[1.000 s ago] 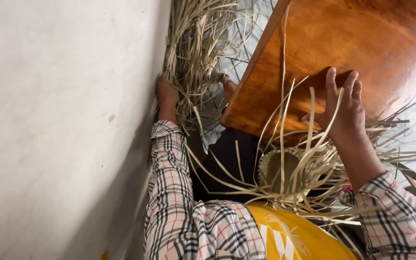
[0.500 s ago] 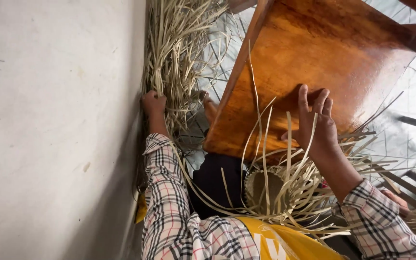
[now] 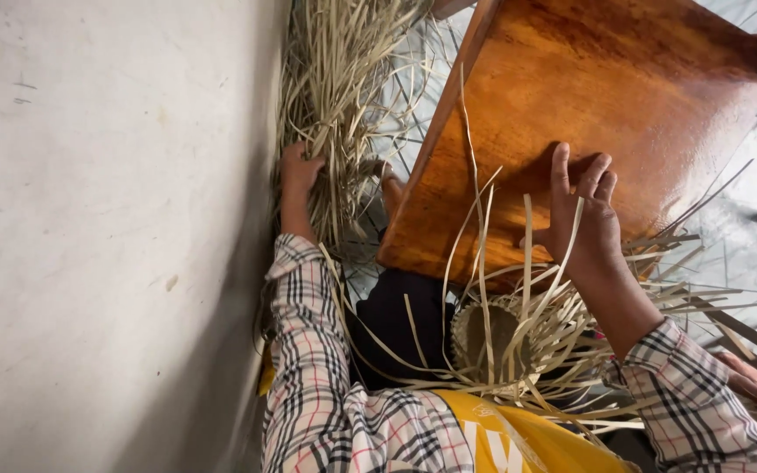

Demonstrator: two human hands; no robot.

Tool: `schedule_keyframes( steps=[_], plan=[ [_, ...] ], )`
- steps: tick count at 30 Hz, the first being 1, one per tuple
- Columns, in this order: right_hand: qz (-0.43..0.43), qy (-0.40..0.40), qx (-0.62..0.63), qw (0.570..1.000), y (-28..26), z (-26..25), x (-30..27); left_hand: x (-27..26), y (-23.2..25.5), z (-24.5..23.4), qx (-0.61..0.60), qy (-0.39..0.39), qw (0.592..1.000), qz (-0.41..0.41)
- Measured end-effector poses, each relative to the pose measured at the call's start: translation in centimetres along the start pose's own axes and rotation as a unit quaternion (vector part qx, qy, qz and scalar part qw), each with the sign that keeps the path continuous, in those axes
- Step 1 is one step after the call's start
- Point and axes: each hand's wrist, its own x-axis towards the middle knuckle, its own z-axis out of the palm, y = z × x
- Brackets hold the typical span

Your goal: Continuing the process of weaving a basket or container using dried plant fibers

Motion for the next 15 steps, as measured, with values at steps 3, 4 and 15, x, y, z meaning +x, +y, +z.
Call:
schedule_keyframes(
  steps=[3, 4, 15],
  plan=[
    [-0.004, 0.007, 0.009, 1.000, 0.5, 0.6, 0.3, -7.2, 5.4, -2.4, -0.192, -0.031, 0.975, 0.108],
    [0.005, 0.008, -0.003, 1.000, 0.5, 1.0, 0.3, -7.9, 4.3, -2.7, -0.226, -0.048, 0.963, 0.140],
    [-0.012, 0.055, 0.003, 0.998, 2.0, 3.3, 0.4, -28.2, 15.0, -14.9, -0.523, -0.178, 0.779, 0.297]
  ],
)
